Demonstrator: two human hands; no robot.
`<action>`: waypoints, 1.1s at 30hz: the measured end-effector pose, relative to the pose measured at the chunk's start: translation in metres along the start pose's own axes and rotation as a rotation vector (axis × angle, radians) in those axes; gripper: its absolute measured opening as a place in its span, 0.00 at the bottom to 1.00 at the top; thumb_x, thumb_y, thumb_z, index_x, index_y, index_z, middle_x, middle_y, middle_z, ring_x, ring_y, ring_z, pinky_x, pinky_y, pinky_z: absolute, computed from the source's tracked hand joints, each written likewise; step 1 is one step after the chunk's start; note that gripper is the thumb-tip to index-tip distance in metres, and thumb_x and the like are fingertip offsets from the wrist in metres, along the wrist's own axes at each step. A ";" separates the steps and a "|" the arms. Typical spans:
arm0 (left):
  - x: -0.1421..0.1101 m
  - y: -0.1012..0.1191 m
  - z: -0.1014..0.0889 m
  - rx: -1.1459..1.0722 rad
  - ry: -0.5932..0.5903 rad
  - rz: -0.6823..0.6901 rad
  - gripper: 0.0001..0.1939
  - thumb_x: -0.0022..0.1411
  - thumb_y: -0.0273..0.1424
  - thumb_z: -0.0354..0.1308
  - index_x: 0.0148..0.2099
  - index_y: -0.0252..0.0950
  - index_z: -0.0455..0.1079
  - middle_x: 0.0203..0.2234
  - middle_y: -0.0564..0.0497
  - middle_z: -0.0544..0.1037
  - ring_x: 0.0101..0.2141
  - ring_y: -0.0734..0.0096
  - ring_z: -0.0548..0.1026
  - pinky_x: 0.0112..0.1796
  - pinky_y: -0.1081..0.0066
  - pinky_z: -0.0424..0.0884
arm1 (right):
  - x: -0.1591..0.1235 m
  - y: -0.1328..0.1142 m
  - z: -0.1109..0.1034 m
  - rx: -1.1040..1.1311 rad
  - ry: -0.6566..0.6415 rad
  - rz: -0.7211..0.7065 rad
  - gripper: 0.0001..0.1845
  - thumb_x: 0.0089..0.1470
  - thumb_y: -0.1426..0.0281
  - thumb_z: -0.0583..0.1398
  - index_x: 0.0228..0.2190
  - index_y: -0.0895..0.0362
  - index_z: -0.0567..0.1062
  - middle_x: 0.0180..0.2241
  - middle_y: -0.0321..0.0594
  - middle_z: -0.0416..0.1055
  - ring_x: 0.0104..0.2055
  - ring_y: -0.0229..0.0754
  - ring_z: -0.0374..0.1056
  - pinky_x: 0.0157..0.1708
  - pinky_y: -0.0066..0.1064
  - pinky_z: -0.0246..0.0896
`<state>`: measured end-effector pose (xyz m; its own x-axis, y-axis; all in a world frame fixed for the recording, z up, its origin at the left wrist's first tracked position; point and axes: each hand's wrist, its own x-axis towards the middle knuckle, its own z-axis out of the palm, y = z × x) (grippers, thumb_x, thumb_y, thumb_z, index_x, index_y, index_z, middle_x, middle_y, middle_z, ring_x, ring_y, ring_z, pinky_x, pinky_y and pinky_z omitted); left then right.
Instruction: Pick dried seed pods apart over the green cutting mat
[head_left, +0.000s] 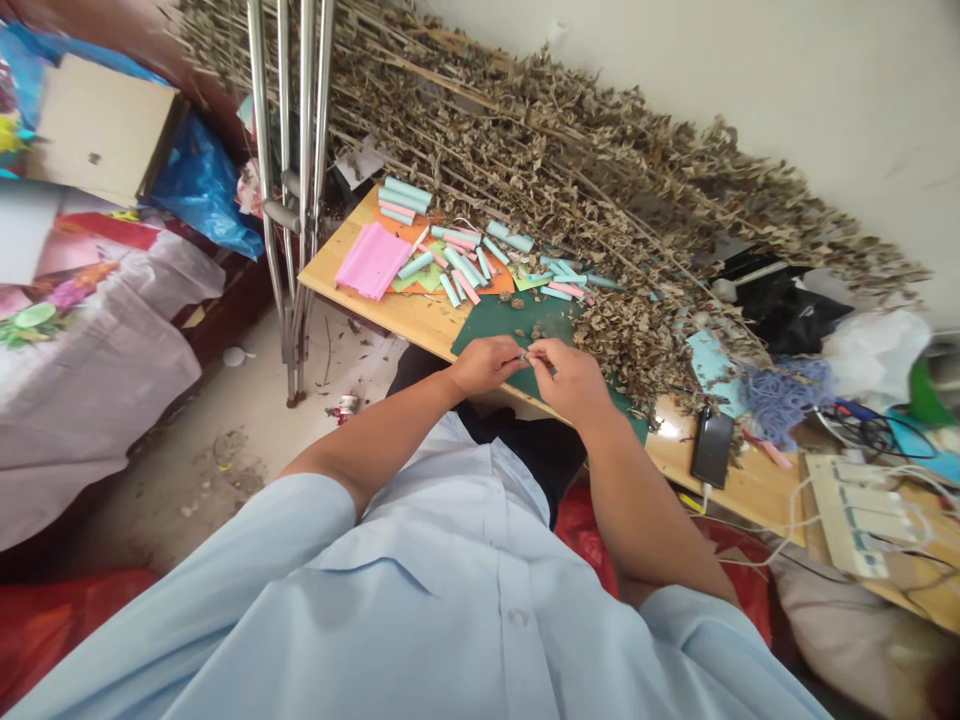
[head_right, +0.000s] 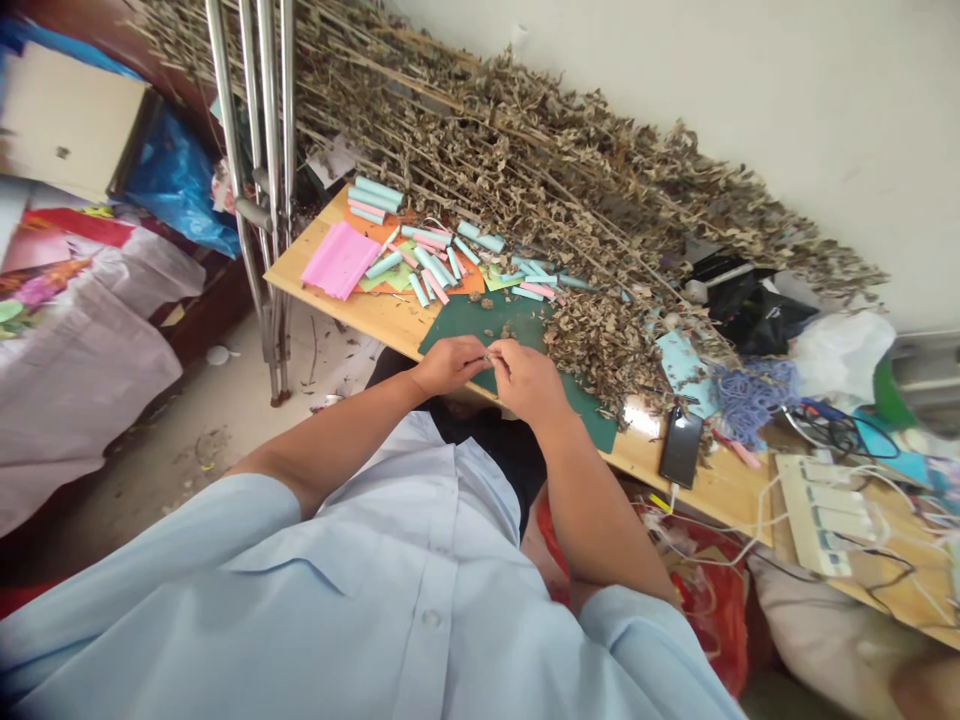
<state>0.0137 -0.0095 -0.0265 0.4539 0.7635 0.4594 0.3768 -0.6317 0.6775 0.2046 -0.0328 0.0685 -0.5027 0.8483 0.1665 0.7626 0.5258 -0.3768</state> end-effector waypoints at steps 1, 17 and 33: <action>0.000 0.001 -0.001 0.001 0.002 0.003 0.19 0.74 0.42 0.49 0.44 0.35 0.77 0.37 0.43 0.80 0.41 0.65 0.78 0.43 0.68 0.72 | 0.001 -0.002 0.000 -0.047 -0.011 -0.005 0.12 0.67 0.69 0.53 0.46 0.55 0.74 0.42 0.47 0.80 0.43 0.49 0.76 0.44 0.35 0.66; -0.001 -0.002 0.001 0.011 0.009 0.013 0.19 0.74 0.39 0.49 0.42 0.34 0.77 0.37 0.42 0.81 0.42 0.63 0.79 0.43 0.67 0.72 | -0.007 0.013 0.021 0.420 0.122 0.160 0.23 0.57 0.68 0.63 0.54 0.52 0.72 0.50 0.45 0.78 0.44 0.45 0.77 0.44 0.40 0.75; 0.000 0.000 -0.002 -0.003 0.014 0.024 0.18 0.74 0.39 0.49 0.42 0.34 0.76 0.36 0.43 0.79 0.41 0.64 0.78 0.42 0.67 0.72 | 0.007 0.006 0.016 0.027 0.080 -0.090 0.19 0.65 0.72 0.53 0.56 0.58 0.71 0.45 0.48 0.79 0.47 0.50 0.76 0.49 0.42 0.72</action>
<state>0.0120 -0.0089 -0.0254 0.4512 0.7499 0.4837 0.3633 -0.6495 0.6680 0.1996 -0.0246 0.0527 -0.5339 0.8003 0.2730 0.7040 0.5995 -0.3809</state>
